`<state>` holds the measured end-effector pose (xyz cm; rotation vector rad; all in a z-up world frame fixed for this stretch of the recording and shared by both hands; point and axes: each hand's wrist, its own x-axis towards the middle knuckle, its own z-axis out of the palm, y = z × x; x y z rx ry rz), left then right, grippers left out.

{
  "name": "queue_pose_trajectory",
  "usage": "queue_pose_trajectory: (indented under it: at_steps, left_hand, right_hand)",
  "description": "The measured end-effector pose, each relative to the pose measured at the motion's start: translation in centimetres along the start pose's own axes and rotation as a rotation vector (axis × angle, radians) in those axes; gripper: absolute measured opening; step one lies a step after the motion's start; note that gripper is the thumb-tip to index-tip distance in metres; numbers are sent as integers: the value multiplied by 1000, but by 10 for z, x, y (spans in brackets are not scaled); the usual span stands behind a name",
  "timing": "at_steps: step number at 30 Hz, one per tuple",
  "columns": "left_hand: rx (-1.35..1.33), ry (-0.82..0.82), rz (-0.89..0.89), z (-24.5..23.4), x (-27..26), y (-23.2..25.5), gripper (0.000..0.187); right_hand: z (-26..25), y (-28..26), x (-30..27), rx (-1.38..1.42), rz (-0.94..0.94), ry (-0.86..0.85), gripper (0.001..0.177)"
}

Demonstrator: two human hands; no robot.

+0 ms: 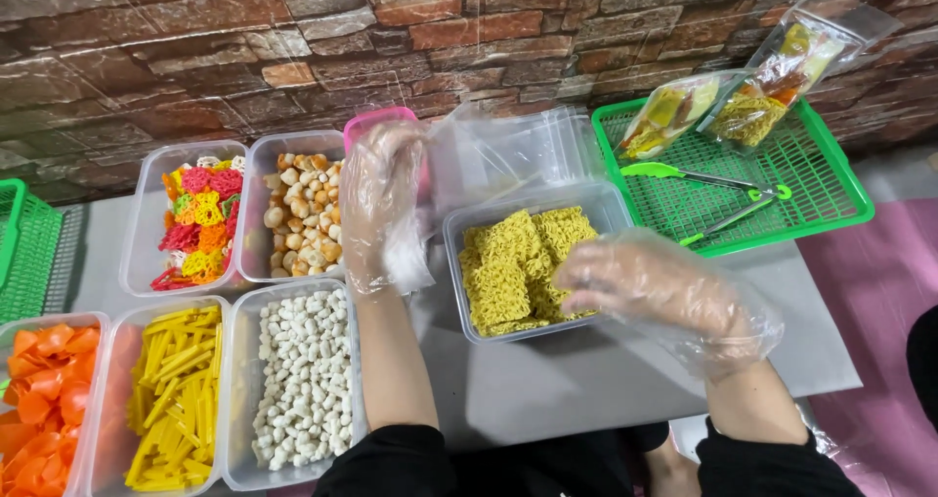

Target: Packaging various types of snacks into clear plastic bags using hands and tongs.

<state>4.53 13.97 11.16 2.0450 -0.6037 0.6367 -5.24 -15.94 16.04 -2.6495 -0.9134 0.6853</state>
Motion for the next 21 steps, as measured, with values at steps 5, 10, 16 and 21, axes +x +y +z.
queue_pose_trajectory:
  at_steps: [5, 10, 16, 21]
  left_hand:
    - [-45, 72, 127, 4, 4, -3, 11]
    - [135, 42, 179, 7, 8, -7, 14]
    - [157, 116, 252, -1, 16, 12, 6]
    - [207, 71, 238, -3, 16, 25, 10]
  right_hand:
    - [-23, 6, 19, 421, 87, 682, 15]
    - [-20, 16, 45, 407, -169, 812, 22]
    - [-15, 17, 47, 702, -218, 771, 22]
    - [-13, 31, 44, 810, -139, 680, 17]
